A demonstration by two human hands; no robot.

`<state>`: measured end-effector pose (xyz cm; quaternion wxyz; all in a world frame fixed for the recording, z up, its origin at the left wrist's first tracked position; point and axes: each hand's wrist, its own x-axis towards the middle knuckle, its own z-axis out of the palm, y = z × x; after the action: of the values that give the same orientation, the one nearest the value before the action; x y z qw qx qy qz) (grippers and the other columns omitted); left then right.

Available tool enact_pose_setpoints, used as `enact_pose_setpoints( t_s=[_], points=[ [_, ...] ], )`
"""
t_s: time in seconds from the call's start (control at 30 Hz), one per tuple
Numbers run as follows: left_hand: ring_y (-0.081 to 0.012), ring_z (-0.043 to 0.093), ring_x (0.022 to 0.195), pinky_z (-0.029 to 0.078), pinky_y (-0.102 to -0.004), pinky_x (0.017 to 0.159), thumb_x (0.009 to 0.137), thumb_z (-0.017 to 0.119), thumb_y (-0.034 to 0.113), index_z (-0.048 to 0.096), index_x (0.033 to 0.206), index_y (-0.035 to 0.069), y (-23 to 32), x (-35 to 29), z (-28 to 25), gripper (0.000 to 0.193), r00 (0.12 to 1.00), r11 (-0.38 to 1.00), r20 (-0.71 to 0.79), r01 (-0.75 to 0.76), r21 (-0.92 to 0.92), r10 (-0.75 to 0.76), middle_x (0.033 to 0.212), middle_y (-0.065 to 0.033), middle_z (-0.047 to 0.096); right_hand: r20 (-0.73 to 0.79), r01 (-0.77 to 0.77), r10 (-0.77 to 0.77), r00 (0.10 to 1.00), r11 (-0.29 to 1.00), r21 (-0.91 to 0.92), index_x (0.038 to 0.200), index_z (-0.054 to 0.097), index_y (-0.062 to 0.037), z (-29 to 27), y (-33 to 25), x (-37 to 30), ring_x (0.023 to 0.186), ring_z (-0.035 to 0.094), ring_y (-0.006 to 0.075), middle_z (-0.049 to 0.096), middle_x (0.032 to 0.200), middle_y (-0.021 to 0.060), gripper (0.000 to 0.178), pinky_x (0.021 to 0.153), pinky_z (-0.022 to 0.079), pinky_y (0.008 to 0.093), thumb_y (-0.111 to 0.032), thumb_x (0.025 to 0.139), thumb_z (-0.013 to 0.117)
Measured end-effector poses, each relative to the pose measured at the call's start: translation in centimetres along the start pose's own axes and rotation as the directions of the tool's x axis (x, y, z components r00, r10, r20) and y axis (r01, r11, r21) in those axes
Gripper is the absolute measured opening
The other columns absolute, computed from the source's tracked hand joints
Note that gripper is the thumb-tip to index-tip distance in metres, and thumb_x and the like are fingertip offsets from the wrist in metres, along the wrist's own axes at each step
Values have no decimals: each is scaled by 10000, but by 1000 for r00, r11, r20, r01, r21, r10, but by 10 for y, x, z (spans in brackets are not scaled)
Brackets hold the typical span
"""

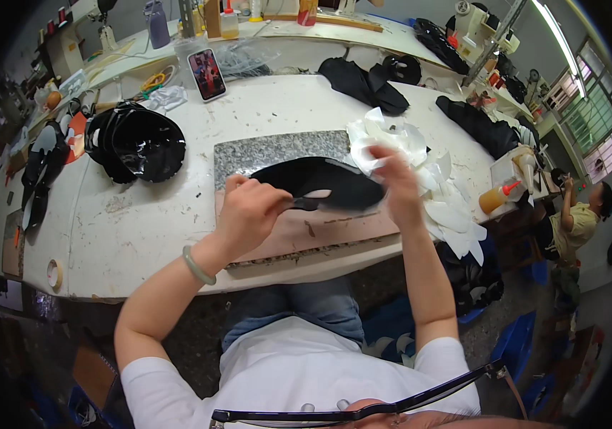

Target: The person attaches lining inserts into shoe upper components by hand, pressing and smoothing the pieces together on the workbench.

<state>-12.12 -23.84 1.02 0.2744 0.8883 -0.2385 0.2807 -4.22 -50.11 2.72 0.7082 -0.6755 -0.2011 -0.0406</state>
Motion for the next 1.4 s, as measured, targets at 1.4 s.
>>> enact_pose_setpoints(
  t_s=[1.4],
  points=[
    [-181,650,892,550,-318,794,930,574,119,614,1060,-18,56,-98,-5,193,608,-361,431,243,-901,-667,983,-95,665,360,-265,262,896,963,-40,1179,461,-13,95,-9,-125,735,603,68,616,798,40,471,646,492,198,28,783,713]
  ],
)
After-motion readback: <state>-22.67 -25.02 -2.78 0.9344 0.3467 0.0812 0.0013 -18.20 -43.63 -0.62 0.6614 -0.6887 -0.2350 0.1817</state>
